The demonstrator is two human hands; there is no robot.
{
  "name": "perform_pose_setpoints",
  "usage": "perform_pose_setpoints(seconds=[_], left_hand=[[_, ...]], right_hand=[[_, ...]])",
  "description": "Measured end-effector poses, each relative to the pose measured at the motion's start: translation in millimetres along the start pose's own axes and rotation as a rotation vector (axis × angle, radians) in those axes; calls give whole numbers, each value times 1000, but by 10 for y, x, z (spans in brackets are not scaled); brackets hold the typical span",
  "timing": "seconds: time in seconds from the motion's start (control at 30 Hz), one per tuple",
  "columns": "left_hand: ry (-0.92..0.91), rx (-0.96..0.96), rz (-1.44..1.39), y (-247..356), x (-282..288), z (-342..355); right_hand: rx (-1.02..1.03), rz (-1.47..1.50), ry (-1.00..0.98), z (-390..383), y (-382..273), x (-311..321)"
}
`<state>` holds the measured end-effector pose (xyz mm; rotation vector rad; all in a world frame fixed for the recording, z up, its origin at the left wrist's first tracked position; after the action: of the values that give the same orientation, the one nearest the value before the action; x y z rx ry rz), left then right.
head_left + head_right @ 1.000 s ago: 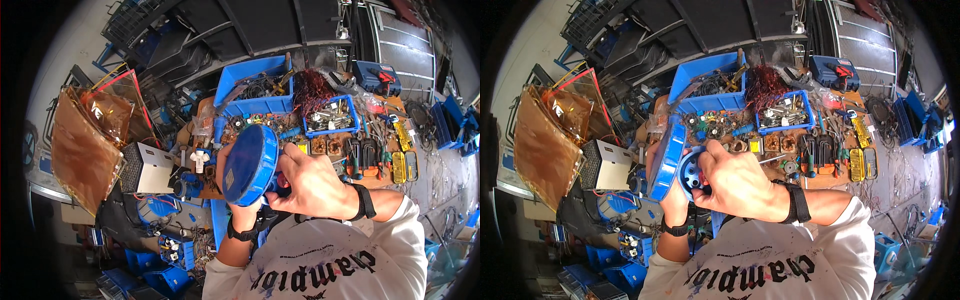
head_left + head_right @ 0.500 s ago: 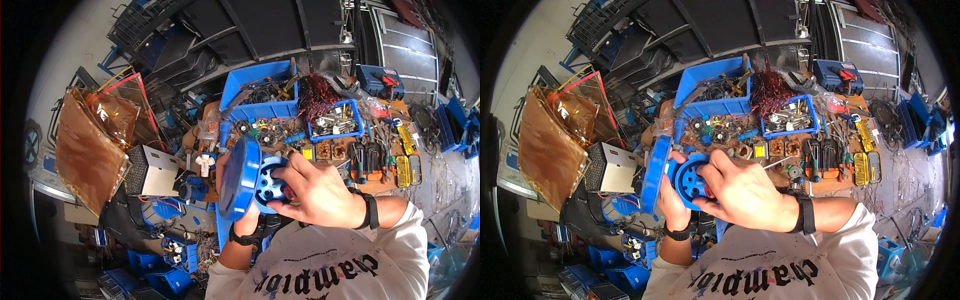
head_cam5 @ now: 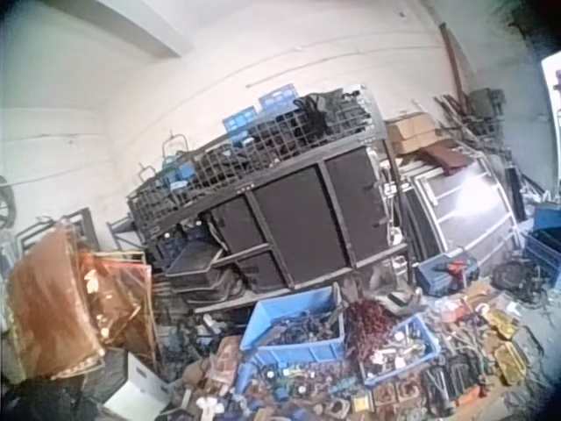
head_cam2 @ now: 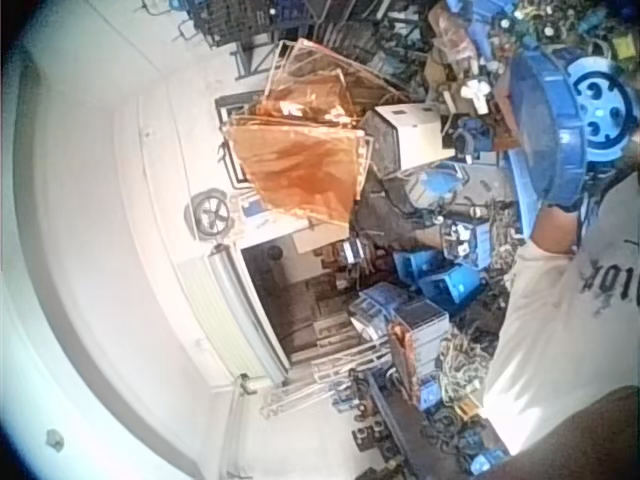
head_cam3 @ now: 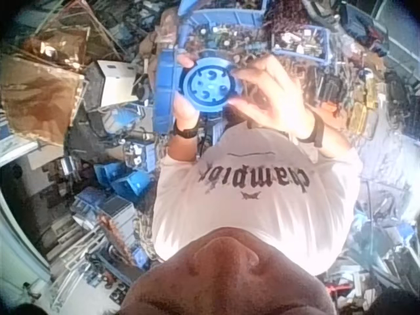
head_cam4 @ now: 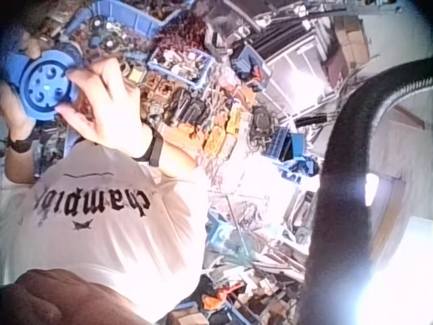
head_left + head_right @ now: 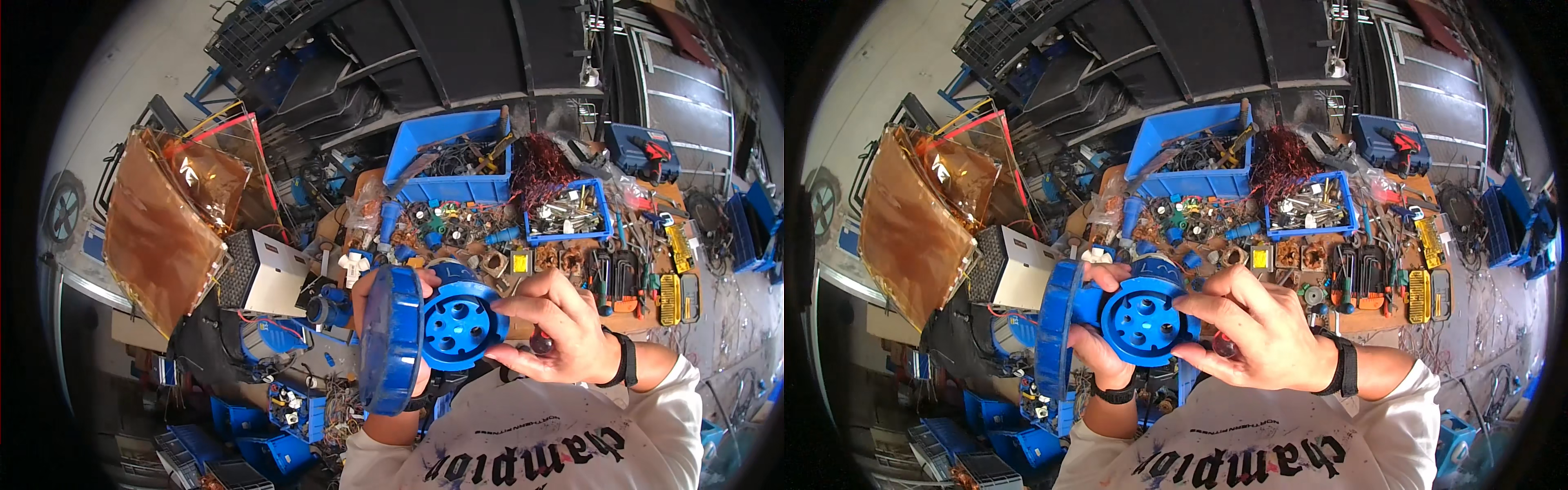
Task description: The person disassembles a blue plastic plumbing fitting using a screwdriver and pliers. They remove the white internal component, inspect the blue housing, and then reassemble the parts.
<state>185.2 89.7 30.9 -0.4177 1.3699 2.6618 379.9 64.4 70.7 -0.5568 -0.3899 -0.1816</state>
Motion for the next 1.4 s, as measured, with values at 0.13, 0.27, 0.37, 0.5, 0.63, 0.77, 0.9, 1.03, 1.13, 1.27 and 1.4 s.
perform_pose_setpoints(seconds=[0.13,0.27,0.37,0.5,0.63,0.77,0.9,1.03,1.13,1.27,1.4], left_hand=[[-9,-21,29,38,-20,-16],[72,65,-46,-37,30,-56],[-5,122,60,-153,42,-92],[80,214,-54,-247,115,-97],[172,338,-309,-320,155,-30],[208,374,-375,-372,185,-21],[163,364,-391,-367,119,-5],[218,455,-550,-431,79,-24],[211,502,-593,-472,100,-26],[329,632,-648,-601,165,-51],[383,703,-627,-685,96,-59]], right_hand=[[-44,-39,-87,3,-24,-45],[-116,-46,-182,-8,-13,-123],[-152,-41,-228,12,5,-145],[-137,76,-143,-4,47,-89],[-196,161,-100,-80,279,-44],[-241,181,-169,-148,414,-146],[-255,170,-264,-178,460,-256],[-309,137,-322,-187,518,-309],[-325,85,-369,-217,575,-343],[-325,57,-407,-252,646,-429],[-367,123,-412,-286,757,-467]])
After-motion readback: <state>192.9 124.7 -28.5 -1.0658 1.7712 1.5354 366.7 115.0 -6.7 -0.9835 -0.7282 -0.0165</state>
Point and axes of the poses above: each hand's wrist, its own z-axis towards the middle knuckle, its own x-axis out of the back of the hand, y = z × x, the point moved 10 cm from there along z, towards the middle knuckle, and after that the axes turned 1 degree about x, right-handed, at the moved point
